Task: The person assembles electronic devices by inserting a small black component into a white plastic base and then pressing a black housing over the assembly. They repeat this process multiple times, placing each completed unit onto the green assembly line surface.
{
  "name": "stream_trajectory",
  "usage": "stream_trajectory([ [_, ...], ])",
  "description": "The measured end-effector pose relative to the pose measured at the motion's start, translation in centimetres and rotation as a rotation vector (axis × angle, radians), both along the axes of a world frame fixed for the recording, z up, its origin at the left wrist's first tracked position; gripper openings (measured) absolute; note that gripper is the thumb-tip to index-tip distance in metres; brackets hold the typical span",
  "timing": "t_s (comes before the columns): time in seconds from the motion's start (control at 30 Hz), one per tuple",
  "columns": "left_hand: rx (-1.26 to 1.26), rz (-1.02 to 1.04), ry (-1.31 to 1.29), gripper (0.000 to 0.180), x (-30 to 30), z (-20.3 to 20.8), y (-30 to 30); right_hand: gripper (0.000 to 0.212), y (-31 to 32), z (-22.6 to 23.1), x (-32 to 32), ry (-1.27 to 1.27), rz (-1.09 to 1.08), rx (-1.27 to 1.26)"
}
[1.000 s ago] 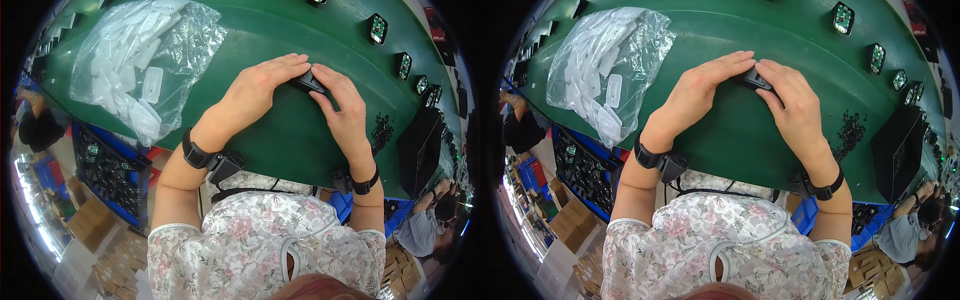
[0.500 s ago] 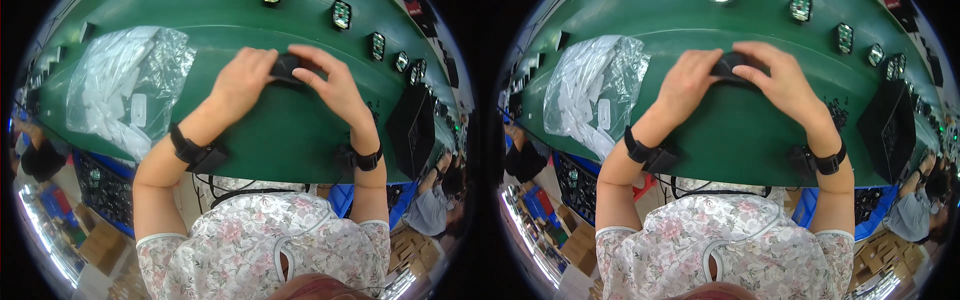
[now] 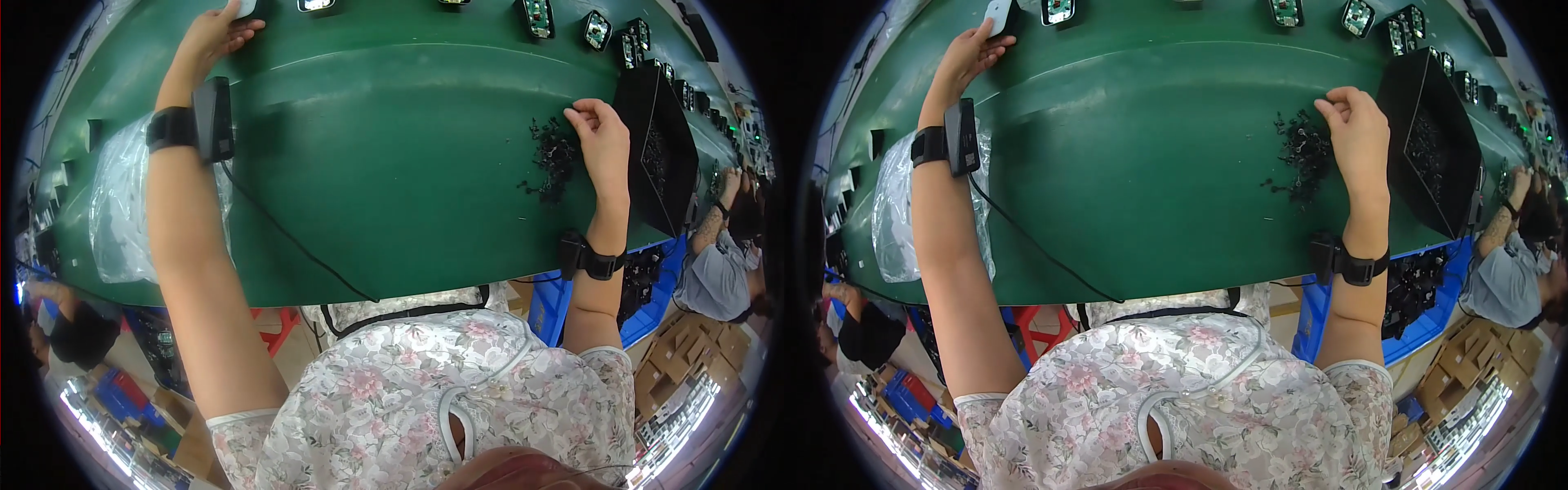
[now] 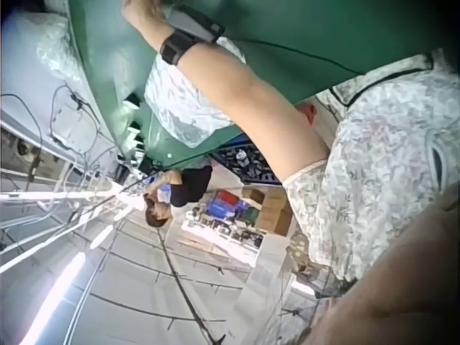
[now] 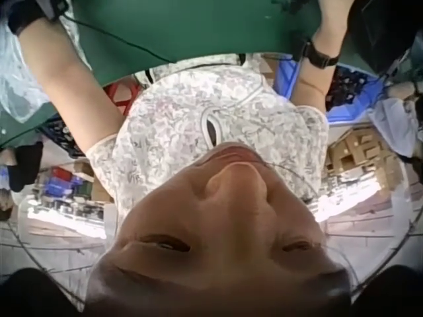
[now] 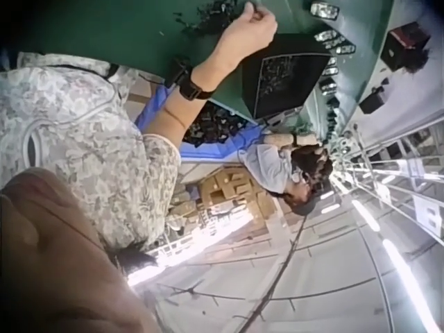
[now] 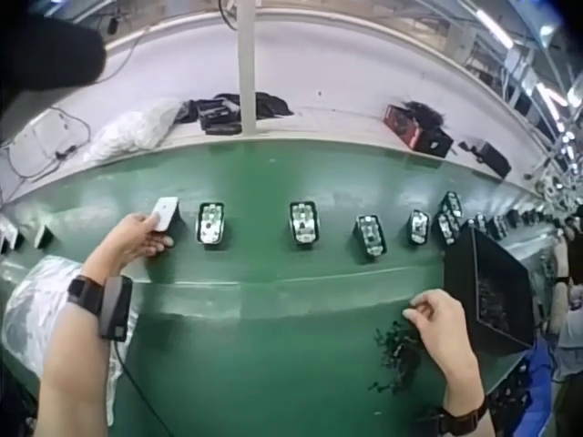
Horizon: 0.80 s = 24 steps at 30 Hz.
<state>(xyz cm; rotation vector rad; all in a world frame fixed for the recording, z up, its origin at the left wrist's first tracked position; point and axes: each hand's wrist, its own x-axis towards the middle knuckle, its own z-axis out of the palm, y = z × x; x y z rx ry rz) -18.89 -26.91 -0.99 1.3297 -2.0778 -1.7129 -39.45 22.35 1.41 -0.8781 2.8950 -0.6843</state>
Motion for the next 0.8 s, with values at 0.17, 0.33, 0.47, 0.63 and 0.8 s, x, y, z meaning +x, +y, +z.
stream_trajectory([
  [0.17, -0.238, -0.021, -0.288, 0.037, 2.2, 0.7, -0.2, 0.014, -0.1, -1.2, 0.6, 0.261, 0.210, 0.082],
  [0.33, -0.788, 0.119, 0.146, 0.037, 6.2, 7.0, 9.7, 0.016, 3.0, -1.1, 0.3, 0.200, 0.127, 0.163],
  [0.47, -0.797, -0.071, -0.296, 0.019, 16.1, 10.8, 15.7, 0.015, 4.5, -2.3, -1.7, 0.169, 0.226, 0.105],
  [0.63, -1.099, -0.036, -0.572, 0.014, 22.8, 7.3, 18.8, 0.017, 0.6, -0.6, 1.7, -0.096, 0.158, -0.171],
  [0.8, -1.128, -0.024, -0.732, 0.043, 22.7, 2.1, 20.5, 0.009, -3.2, 0.4, 4.9, -0.256, 0.316, -0.359],
])
